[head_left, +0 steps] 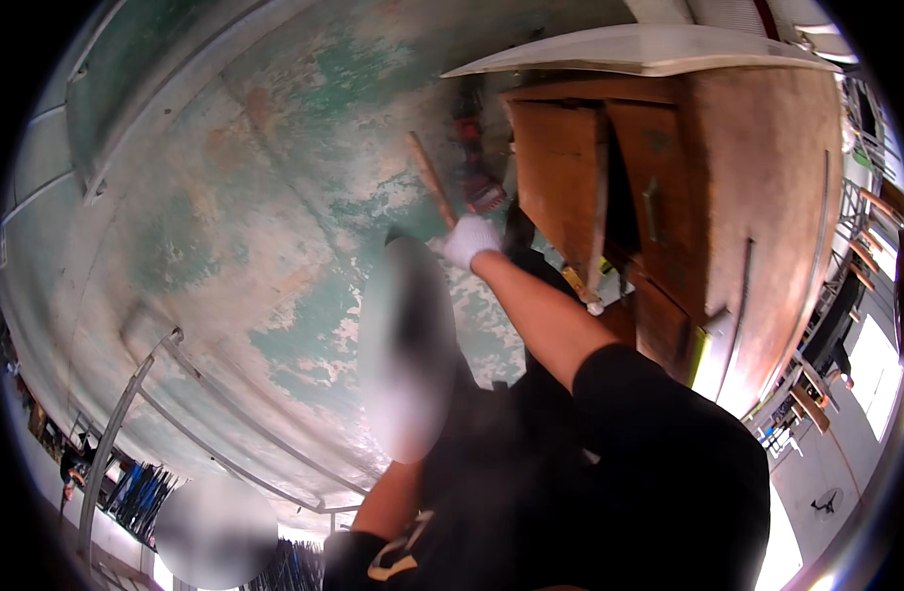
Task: The person picks up bundles of long metal rods and feeds them into a bending machine to form U-shaped pieces. The person then measures the bent rods on a wooden workbench using a tape measure and a hammer, and places the finished pieces onto a metal rack.
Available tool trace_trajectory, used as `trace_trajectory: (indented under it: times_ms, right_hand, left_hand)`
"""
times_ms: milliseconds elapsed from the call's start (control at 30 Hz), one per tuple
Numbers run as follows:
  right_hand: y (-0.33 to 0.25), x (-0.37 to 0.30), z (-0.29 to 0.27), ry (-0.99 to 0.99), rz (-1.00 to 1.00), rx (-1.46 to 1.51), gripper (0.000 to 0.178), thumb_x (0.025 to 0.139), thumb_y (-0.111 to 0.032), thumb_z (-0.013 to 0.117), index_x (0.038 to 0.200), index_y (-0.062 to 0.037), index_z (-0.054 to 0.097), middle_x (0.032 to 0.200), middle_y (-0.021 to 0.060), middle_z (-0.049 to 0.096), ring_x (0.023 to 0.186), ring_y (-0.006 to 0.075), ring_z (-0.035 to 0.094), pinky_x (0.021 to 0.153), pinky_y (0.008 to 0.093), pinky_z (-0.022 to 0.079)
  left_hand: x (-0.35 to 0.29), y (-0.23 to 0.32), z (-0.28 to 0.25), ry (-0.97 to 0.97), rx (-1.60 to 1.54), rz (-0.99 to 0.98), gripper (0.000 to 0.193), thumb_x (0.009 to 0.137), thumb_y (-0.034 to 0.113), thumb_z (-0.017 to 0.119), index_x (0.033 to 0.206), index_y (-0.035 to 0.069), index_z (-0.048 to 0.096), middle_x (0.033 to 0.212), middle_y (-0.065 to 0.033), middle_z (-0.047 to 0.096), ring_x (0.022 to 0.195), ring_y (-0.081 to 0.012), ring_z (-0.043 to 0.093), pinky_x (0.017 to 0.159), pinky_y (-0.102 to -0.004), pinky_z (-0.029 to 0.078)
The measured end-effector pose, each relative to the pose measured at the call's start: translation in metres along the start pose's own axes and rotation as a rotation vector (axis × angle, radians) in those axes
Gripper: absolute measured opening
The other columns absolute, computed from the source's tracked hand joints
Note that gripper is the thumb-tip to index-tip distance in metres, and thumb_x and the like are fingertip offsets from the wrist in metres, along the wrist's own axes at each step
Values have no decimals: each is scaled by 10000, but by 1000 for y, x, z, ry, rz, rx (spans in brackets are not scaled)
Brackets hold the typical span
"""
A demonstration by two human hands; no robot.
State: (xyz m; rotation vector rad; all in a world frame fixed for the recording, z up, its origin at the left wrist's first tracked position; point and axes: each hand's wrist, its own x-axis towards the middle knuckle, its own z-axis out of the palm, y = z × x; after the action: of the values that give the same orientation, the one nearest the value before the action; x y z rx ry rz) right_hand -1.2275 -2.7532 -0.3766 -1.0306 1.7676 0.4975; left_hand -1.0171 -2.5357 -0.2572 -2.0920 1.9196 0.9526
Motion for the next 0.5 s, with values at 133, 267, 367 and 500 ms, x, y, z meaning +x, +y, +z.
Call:
trace_trajectory:
  times_ms: [133,267,367,500]
  right_hand:
    - [14,120,38,108,64,-238,728,812,-615,780,1259,-40,746,1336,207,716,1337,378,625,1067,477,534]
    - [14,195,58,192,134,-197,766,846,-632,733,1362,-66,699,1427,186,658,1393,373,565,1140,487,462]
    - [23,230,63,196,179,-198,802,882,-620,704,1447,-55,627,1539,196,560,1411,369,540,1133,487,471]
    - [39,160,97,320,32,-263,685,924,-517,677,1428,-57,616,1456,220,610,1385,425,559,1189,654,358]
  left_hand:
    - [-4,-29,32,104,-187,5,160,911,194,740,999,61,739,965,-170,706,955,-393,672,825,-509,539]
    - [-5,-41,15,9,-280,-58,216,901,119,766,1093,23,736,1073,-192,725,1054,-400,675,896,-495,536]
    - [5,-41,6,77,-207,46,266,878,107,785,1129,30,737,1127,-210,730,1079,-410,684,927,-499,538]
    - [20,-21,-10,124,-130,178,292,886,131,780,1162,46,743,1173,-198,732,1079,-394,693,940,-486,544]
